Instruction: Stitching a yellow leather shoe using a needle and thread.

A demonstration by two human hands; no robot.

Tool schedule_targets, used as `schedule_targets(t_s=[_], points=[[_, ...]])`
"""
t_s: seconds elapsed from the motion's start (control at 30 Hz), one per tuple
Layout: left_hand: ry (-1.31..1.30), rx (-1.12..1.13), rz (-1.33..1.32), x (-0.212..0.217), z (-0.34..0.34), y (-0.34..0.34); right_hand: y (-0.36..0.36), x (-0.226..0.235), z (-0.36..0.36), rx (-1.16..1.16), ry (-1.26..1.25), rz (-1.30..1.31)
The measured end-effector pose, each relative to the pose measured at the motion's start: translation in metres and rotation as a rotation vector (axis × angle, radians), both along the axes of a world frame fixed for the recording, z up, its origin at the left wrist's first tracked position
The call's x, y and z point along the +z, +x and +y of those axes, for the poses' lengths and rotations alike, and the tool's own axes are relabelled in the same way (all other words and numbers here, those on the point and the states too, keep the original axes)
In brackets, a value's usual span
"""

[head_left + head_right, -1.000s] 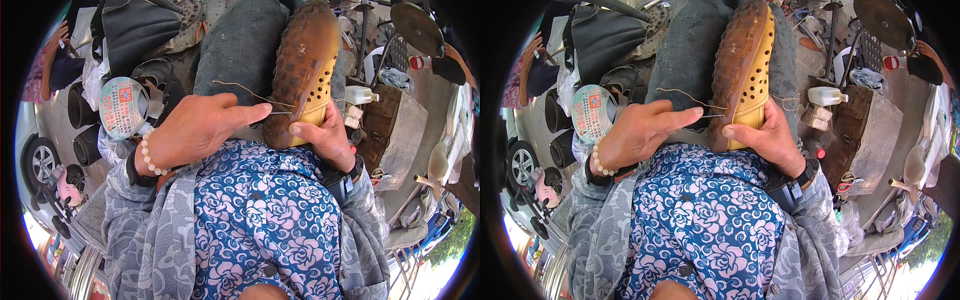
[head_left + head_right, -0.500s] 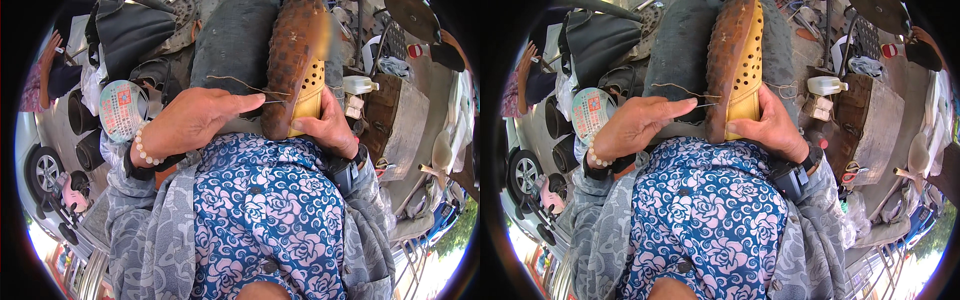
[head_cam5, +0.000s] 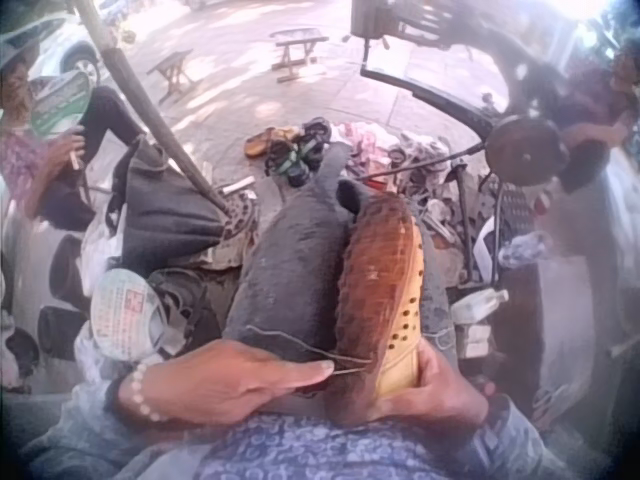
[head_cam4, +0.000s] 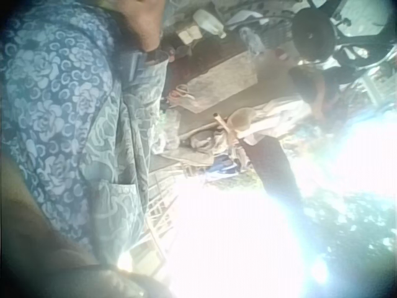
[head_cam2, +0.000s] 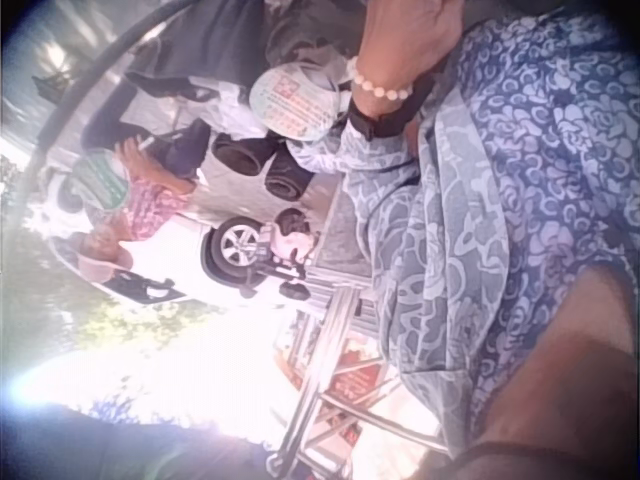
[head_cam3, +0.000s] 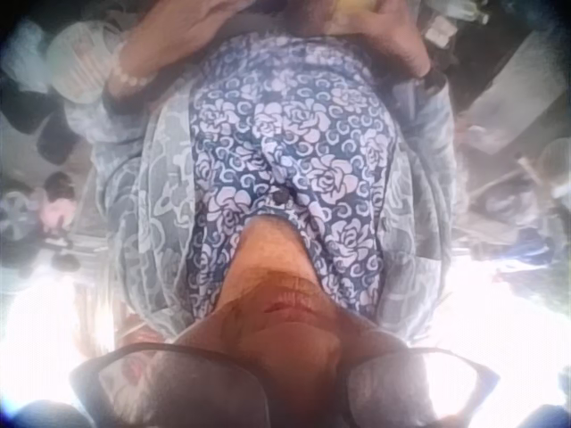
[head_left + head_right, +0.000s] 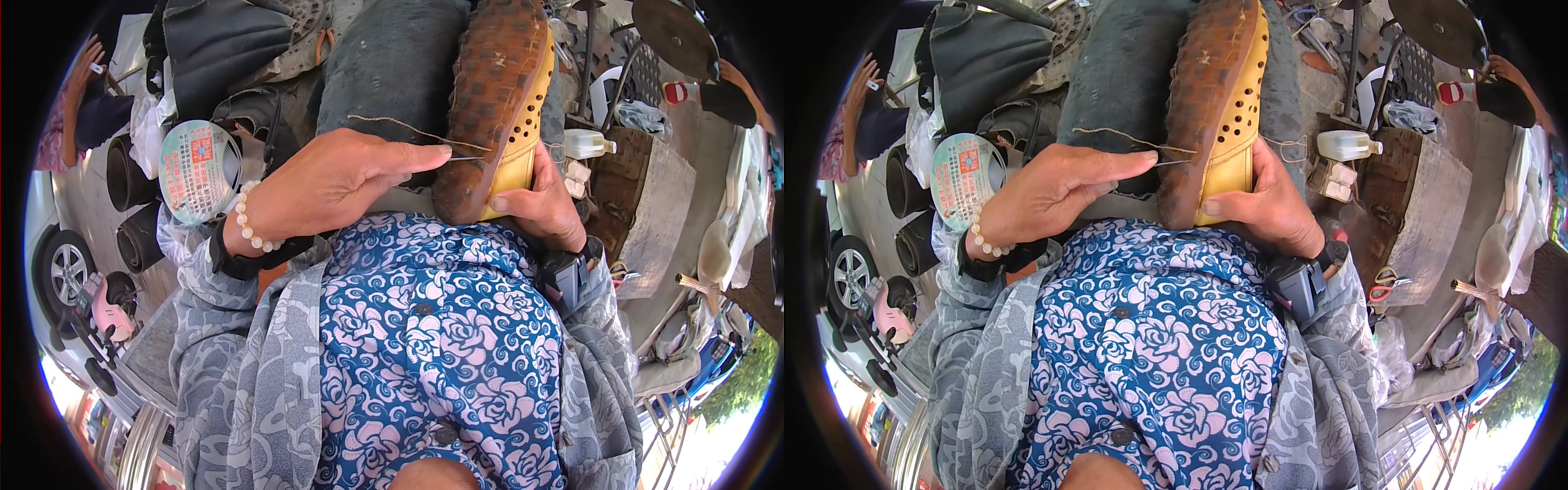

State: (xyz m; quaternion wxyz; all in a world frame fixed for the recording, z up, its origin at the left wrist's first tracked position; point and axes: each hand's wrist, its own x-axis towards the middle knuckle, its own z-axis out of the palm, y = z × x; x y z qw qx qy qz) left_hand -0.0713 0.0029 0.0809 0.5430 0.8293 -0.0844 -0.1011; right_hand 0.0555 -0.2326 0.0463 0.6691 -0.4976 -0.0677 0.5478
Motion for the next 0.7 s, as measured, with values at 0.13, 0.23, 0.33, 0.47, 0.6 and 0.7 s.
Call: schedule_targets(t_s=[0.13,0.23,0.33,0.47,0.6,0.7], points=[[0.055,-0.01,-0.04,0.004,-0.004,0.004,0.001,-0.001,0.0,-0.055,0.101,0.092],[0.028,0.006,-0.044,0.007,-0.008,0.006,-0.001,0.002,0.003,-0.109,0.131,0.164],[0.076,0.014,-0.117,0.007,-0.009,0.005,-0.003,0.003,0.004,-0.112,0.066,0.124],[0.176,0.006,-0.076,0.014,-0.004,0.002,-0.003,0.0,0.0,-0.088,0.053,0.076],[0.21,0.016,-0.062,0.016,0.001,-0.002,-0.003,0.001,-0.001,-0.057,0.036,0.001],[0.192,0.029,-0.06,0.018,0.001,-0.002,-0.002,0.0,-0.003,-0.016,0.036,-0.05]])
